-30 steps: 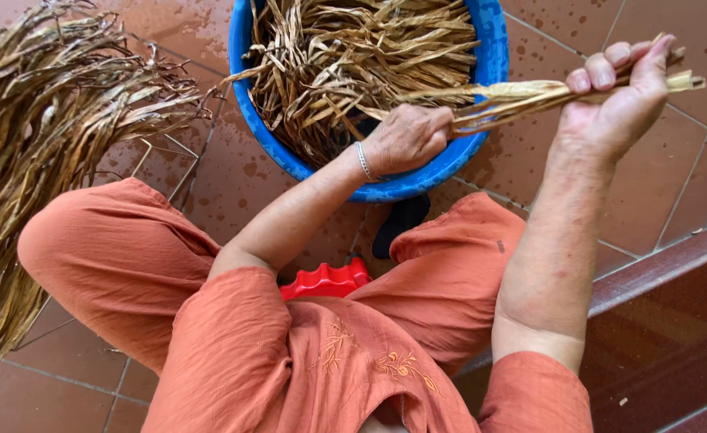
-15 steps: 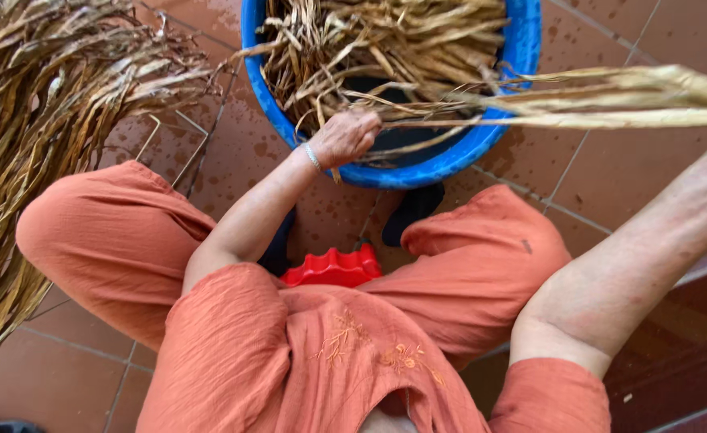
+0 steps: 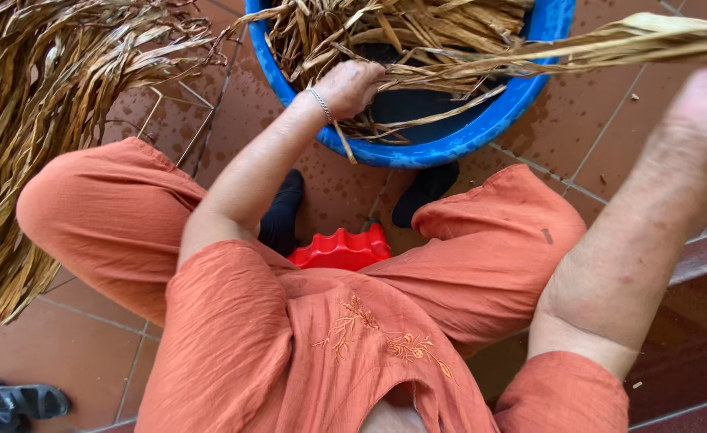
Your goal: The person sits on a small red stool and processes dried plant material by hand. They pull apart dried stalks over a blue basin, separating the fibrous strands and placing the processed material into a wire basket on the floor.
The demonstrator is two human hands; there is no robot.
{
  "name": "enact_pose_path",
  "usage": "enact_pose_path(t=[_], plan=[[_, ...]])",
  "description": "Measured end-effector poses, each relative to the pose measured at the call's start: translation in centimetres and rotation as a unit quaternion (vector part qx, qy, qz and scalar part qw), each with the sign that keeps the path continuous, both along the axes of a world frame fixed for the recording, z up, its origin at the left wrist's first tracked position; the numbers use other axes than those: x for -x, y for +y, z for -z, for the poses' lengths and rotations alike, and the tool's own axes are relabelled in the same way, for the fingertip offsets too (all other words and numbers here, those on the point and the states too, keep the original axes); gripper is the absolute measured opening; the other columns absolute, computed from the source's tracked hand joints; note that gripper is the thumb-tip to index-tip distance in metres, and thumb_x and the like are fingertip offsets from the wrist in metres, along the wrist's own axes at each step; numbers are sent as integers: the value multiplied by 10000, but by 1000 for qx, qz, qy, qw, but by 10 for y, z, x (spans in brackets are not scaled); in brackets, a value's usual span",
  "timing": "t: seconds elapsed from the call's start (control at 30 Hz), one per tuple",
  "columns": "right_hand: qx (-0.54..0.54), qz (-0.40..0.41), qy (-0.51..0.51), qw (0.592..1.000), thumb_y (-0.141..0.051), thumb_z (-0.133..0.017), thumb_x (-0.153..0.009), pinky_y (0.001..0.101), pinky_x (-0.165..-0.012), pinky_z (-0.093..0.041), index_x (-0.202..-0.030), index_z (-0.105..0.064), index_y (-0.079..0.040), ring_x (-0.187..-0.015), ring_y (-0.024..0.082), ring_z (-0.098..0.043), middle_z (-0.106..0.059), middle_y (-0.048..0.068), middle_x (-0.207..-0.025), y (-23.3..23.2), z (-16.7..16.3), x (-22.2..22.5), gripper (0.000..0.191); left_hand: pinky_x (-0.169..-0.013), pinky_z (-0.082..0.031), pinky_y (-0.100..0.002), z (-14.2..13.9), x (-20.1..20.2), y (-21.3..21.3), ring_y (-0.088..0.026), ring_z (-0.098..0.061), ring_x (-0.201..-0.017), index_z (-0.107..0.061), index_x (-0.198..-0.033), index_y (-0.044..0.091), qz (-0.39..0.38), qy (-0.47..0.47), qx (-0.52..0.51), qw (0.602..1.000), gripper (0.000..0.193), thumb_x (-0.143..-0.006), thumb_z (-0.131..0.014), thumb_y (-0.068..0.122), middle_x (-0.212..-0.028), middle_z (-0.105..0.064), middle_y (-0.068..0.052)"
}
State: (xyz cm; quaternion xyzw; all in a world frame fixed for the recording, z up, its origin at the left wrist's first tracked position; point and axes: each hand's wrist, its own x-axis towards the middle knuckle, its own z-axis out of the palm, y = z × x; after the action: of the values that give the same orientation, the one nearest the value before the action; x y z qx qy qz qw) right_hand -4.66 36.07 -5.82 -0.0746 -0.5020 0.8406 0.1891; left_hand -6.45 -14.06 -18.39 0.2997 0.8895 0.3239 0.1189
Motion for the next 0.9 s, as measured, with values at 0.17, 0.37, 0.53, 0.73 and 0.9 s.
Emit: enact_pose_path(t=[0.17, 0.37, 0.53, 0.73, 0.9], plan=[[-25, -11, 13, 1000, -210, -590, -1182, 429, -862, -546, -1093, -614, 54, -876, 289, -586, -602, 173, -959, -51, 10, 19, 280, -857, -565, -427, -10, -10, -18, -287, -712, -991, -750, -1091, 153, 129, -105, 163, 973, 363, -793, -609, 3, -1027, -749, -79], [-32, -68, 57, 996, -219, -670, -1221, 410, -668, -444, -874, -508, -23, -642, 244, -462, -453, 106, -736, -105, -7, 24, 430, -912, -423, -497, -12, -51, -19, -223, -551, -1149, -781, -901, 233, 232, 94, 267, 931, 136, -772, -754, 267, -920, -691, 63], [-53, -124, -11, 991, -164, -749, -1160, 348, -592, -483, -998, -583, -84, -586, 157, -499, -496, 24, -750, -151, -42, 15, 246, -785, -506, -437, -54, -24, 10, -237, -663, -903, -686, -1018, 136, 39, 83, -51, 994, 76, -1012, -662, 208, -848, -697, -6], [-163, -206, -48, 964, -247, -633, -1111, 262, -686, -559, -1205, -691, -26, -933, 94, -664, -732, 64, -1148, -206, -99, -2, 247, -602, -570, -265, -148, -4, 85, -108, -720, -656, -665, -1085, 55, -103, -62, -372, 920, 133, -1075, -606, 174, -768, -739, -43], [-148, -174, -11, 973, -179, -686, -1130, 257, -725, -541, -1163, -693, -20, -919, 115, -636, -699, 43, -1100, -216, -106, -10, 163, -614, -575, -300, -191, -2, 134, -156, -671, -677, -654, -1185, 70, -99, -23, -512, 853, 163, -1058, -604, 158, -869, -715, -102]])
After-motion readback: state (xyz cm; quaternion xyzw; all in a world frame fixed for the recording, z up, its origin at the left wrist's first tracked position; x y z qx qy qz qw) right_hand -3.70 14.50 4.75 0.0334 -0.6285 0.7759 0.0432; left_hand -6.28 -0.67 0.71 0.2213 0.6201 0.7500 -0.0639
